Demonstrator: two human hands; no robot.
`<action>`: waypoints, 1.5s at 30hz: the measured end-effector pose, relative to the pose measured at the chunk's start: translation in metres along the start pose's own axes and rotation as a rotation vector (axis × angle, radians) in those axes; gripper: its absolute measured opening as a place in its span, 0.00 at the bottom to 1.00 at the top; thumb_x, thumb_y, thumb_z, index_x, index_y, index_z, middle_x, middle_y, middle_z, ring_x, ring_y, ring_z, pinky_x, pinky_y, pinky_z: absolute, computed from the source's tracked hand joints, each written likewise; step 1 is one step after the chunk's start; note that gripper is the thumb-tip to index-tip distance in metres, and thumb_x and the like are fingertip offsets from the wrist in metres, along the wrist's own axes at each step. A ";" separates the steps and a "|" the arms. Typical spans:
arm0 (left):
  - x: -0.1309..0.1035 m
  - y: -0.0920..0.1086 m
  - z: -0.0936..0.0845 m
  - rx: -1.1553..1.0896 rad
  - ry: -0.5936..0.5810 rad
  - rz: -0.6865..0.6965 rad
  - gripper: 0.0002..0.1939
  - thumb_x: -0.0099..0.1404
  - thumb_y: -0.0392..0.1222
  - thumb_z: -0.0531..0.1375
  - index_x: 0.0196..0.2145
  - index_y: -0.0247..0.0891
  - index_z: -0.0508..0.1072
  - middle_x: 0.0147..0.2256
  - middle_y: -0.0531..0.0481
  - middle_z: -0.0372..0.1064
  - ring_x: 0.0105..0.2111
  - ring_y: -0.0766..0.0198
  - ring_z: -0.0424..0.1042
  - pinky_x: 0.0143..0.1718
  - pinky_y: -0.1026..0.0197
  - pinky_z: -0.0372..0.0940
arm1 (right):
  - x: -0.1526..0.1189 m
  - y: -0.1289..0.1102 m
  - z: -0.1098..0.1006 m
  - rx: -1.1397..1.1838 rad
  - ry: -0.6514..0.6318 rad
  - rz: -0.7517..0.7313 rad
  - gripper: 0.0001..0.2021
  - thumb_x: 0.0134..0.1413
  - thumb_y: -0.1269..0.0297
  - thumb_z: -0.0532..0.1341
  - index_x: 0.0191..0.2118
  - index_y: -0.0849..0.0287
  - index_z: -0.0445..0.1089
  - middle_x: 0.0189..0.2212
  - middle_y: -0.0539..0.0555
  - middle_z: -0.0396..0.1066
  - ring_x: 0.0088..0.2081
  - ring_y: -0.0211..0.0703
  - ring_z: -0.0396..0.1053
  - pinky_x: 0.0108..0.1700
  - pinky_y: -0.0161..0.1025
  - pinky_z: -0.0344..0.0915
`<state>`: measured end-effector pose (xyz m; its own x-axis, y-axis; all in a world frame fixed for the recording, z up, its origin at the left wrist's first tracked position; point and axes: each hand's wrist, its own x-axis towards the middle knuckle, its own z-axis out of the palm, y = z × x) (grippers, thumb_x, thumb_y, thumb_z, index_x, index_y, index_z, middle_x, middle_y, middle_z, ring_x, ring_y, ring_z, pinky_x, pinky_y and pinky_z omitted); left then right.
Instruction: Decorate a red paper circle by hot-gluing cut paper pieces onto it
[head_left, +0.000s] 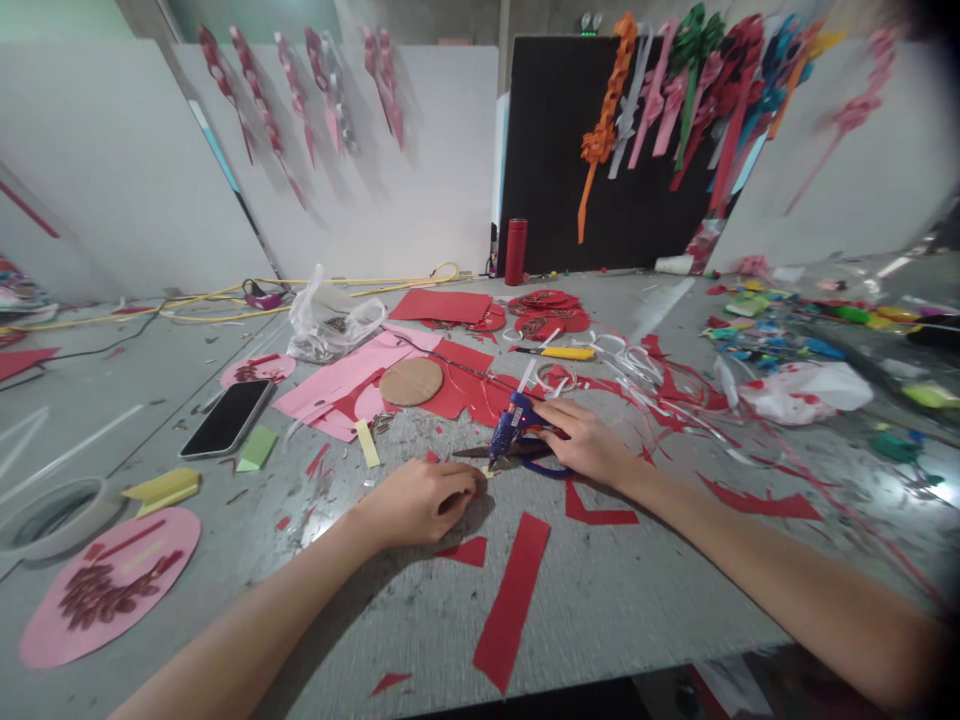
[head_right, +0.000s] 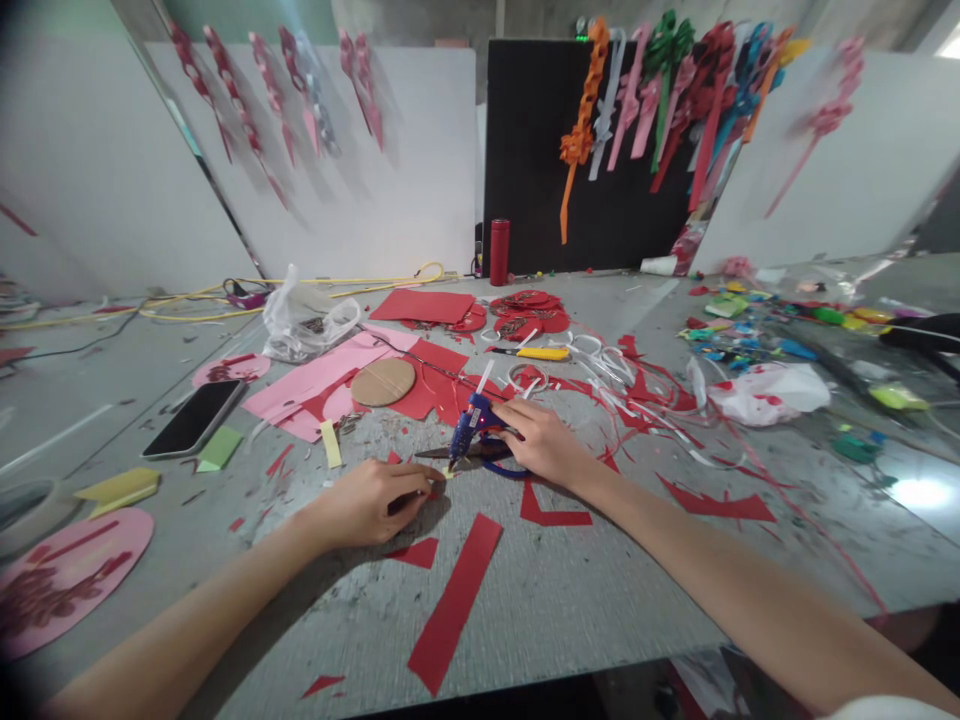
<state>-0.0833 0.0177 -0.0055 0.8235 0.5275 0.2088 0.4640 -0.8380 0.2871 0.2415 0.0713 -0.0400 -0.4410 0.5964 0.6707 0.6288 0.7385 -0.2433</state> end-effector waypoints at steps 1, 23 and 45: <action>0.000 0.000 0.000 -0.003 0.001 -0.001 0.09 0.72 0.34 0.55 0.45 0.41 0.74 0.48 0.47 0.79 0.41 0.60 0.80 0.39 0.61 0.70 | 0.000 0.000 0.000 0.004 0.002 -0.001 0.21 0.65 0.70 0.62 0.62 0.51 0.74 0.51 0.58 0.79 0.51 0.52 0.79 0.55 0.52 0.79; -0.001 -0.002 0.002 -0.049 0.037 0.011 0.11 0.72 0.34 0.55 0.46 0.42 0.75 0.48 0.46 0.79 0.42 0.61 0.80 0.42 0.61 0.72 | 0.000 0.007 0.003 0.032 0.129 0.186 0.20 0.66 0.56 0.66 0.60 0.54 0.73 0.54 0.61 0.78 0.55 0.57 0.77 0.60 0.58 0.75; 0.006 0.012 0.004 -0.338 0.197 -0.376 0.11 0.72 0.45 0.57 0.40 0.40 0.80 0.34 0.49 0.79 0.30 0.63 0.73 0.34 0.61 0.65 | 0.013 0.047 0.005 -0.009 0.133 0.434 0.24 0.69 0.46 0.60 0.61 0.55 0.70 0.57 0.63 0.74 0.58 0.59 0.74 0.61 0.60 0.69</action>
<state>-0.0713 0.0108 -0.0050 0.5291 0.8256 0.1959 0.5569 -0.5120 0.6540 0.2625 0.1152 -0.0465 -0.0492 0.8043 0.5922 0.7432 0.4256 -0.5163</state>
